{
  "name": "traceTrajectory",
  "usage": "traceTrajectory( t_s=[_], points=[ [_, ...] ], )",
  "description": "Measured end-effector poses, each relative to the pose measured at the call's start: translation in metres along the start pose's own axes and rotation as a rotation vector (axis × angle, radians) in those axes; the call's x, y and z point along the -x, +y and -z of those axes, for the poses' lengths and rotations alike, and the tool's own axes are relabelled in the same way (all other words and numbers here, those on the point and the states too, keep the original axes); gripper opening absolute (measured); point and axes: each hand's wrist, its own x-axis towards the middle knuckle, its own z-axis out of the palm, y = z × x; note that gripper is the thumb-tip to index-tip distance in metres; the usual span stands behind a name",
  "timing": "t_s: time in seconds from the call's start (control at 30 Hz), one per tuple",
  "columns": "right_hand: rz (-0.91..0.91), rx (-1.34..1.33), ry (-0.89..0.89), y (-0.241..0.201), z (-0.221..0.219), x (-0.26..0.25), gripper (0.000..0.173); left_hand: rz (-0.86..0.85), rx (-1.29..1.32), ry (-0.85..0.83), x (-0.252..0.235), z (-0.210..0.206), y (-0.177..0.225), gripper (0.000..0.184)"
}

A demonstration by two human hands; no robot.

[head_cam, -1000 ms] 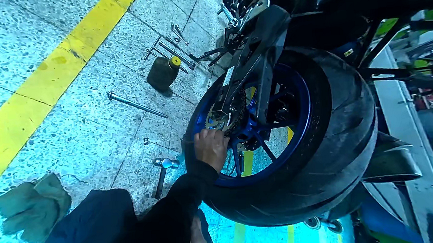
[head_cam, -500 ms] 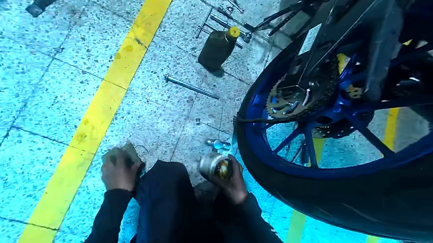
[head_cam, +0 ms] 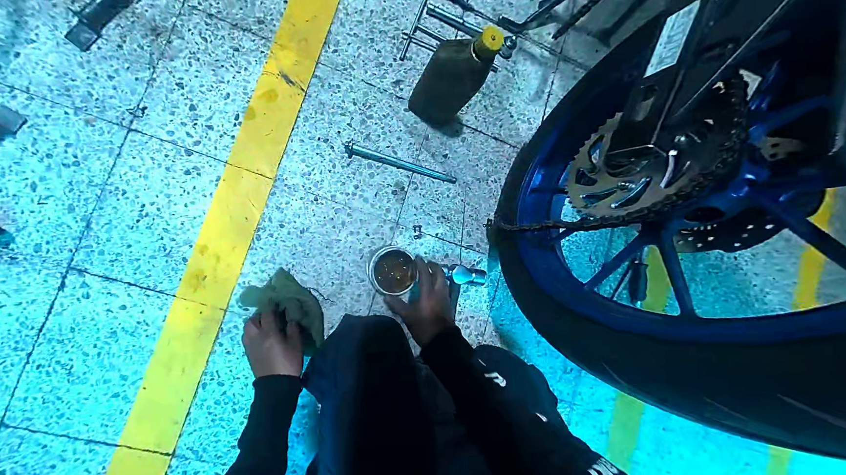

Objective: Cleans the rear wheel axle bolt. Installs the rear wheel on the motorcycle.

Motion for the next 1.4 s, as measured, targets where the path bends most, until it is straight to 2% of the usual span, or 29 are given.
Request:
traceTrajectory(
  t_s=[0.07, 0.17, 0.23, 0.3, 0.4, 0.53, 0.6, 0.7, 0.77, 0.83, 0.93, 1.03, 1.13, 1.2, 1.27, 1.33, 1.4],
  points=[
    [0.012, 0.166, -0.097, 0.002, 0.012, 0.013, 0.07, -0.158, 0.018, -0.01, 0.0, -0.002, 0.023, 0.058],
    [-0.108, 0.376, -0.496, -0.014, 0.019, 0.006, 0.071, -0.385, 0.0, -0.104, -0.007, -0.027, 0.063, 0.075],
    [-0.149, 0.38, -0.633, -0.033, 0.022, -0.006, 0.058, -0.484, -0.025, -0.223, -0.02, -0.041, 0.094, 0.088],
    [-0.16, 0.404, -0.724, -0.049, 0.032, -0.02, 0.044, -0.603, -0.05, -0.3, -0.033, -0.053, 0.121, 0.09],
    [-0.155, 0.444, -0.721, -0.051, 0.025, -0.034, 0.038, -0.669, -0.094, -0.329, -0.046, -0.068, 0.133, 0.083],
    [-0.159, 0.47, -0.723, -0.046, 0.013, -0.044, 0.039, -0.693, -0.103, -0.271, -0.055, -0.074, 0.131, 0.064],
    [-0.176, 0.455, -0.717, -0.045, 0.013, -0.045, 0.039, -0.715, -0.069, -0.286, -0.058, -0.074, 0.127, 0.071],
    [-0.184, 0.463, -0.714, -0.042, 0.01, -0.048, 0.04, -0.711, -0.104, -0.389, -0.059, -0.07, 0.122, 0.094],
    [-0.192, 0.431, -0.702, -0.038, 0.006, -0.05, 0.046, -0.71, -0.153, -0.407, -0.058, -0.068, 0.121, 0.099],
    [-0.192, 0.304, -0.683, -0.028, 0.001, -0.051, 0.052, -0.718, -0.151, -0.373, -0.057, -0.071, 0.118, 0.094],
    [-0.176, -0.023, -0.627, -0.01, -0.003, -0.049, 0.046, -0.729, -0.122, -0.326, -0.057, -0.077, 0.113, 0.088],
    [-0.222, -0.347, -0.54, -0.007, 0.003, -0.037, 0.048, -0.651, -0.108, -0.39, -0.056, -0.072, 0.111, 0.089],
    [-0.261, -0.715, -0.373, -0.01, 0.03, -0.015, 0.05, -0.527, 0.151, -0.462, -0.07, -0.058, 0.114, 0.093],
    [-0.252, -0.873, -0.265, -0.009, 0.051, 0.005, 0.045, -0.468, 0.284, -0.375, -0.097, -0.046, 0.126, 0.076],
    [-0.288, -1.007, -0.19, -0.002, 0.066, 0.028, 0.041, -0.423, 0.215, -0.294, -0.141, -0.036, 0.15, 0.06],
    [-0.327, -1.278, -0.183, 0.009, 0.078, 0.049, 0.04, -0.398, 0.074, -0.24, -0.19, -0.034, 0.182, 0.059],
    [-0.364, -1.681, -0.297, 0.016, 0.096, 0.064, 0.038, -0.431, -0.072, -0.212, -0.233, -0.039, 0.211, 0.062]
  ],
)
